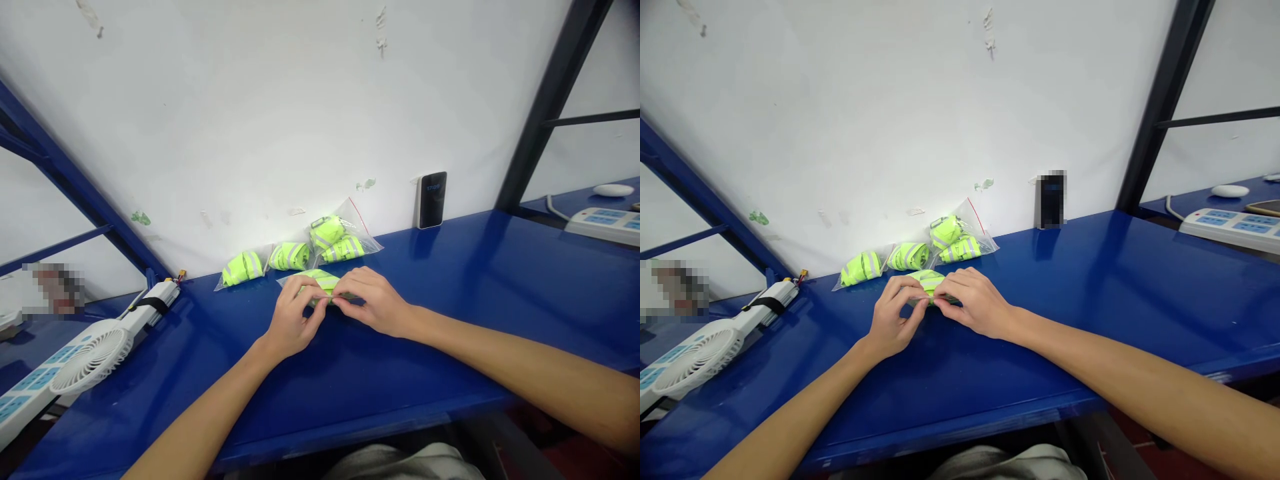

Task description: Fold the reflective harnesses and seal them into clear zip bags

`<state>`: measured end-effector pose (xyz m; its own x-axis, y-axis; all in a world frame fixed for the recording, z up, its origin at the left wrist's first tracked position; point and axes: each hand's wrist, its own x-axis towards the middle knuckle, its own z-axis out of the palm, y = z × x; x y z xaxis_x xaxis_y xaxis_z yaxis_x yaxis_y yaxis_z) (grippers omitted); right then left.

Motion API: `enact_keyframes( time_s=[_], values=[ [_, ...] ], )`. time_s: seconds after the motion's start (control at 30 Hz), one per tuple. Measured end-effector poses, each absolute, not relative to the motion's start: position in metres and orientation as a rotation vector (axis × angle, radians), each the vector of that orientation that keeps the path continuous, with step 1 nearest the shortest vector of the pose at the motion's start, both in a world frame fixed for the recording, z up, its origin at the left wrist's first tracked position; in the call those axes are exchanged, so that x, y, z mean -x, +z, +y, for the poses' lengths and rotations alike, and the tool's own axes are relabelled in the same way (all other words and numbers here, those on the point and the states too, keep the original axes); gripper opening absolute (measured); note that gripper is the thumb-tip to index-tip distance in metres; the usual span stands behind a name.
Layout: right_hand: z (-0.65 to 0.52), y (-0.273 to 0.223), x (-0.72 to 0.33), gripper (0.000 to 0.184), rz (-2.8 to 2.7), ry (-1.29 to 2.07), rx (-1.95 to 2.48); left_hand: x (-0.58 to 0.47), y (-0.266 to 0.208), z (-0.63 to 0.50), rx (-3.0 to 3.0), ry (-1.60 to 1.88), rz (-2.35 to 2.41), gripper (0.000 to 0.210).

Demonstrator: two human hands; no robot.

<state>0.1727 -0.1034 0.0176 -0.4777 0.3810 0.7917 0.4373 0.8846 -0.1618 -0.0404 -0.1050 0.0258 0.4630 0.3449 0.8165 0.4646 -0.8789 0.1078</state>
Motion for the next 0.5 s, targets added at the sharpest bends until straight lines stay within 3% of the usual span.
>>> enact_keyframes(
  time_s=[0.13, 0.27, 0.4, 0.5],
  values=[
    [-0.101, 0.022, -0.176, 0.009, -2.029, -0.046, 0.617, 0.042, 0.029, -0.104, 2.503, -1.631, -0.920, 0.002],
    [-0.097, 0.025, -0.180, 0.020, -1.941, 0.044, 0.694, 0.044, 0.032, -0.097, 2.479, -2.200, -1.255, 0.016],
    [-0.100, 0.036, -0.184, 0.015, -1.727, 0.418, 0.750, 0.047, 0.035, -0.086, 2.254, -2.823, -1.353, 0.023],
    [-0.111, 0.049, -0.185, 0.022, -1.633, 0.718, 0.662, 0.049, 0.041, -0.087, 2.171, -2.834, -1.365, 0.023]
  ],
)
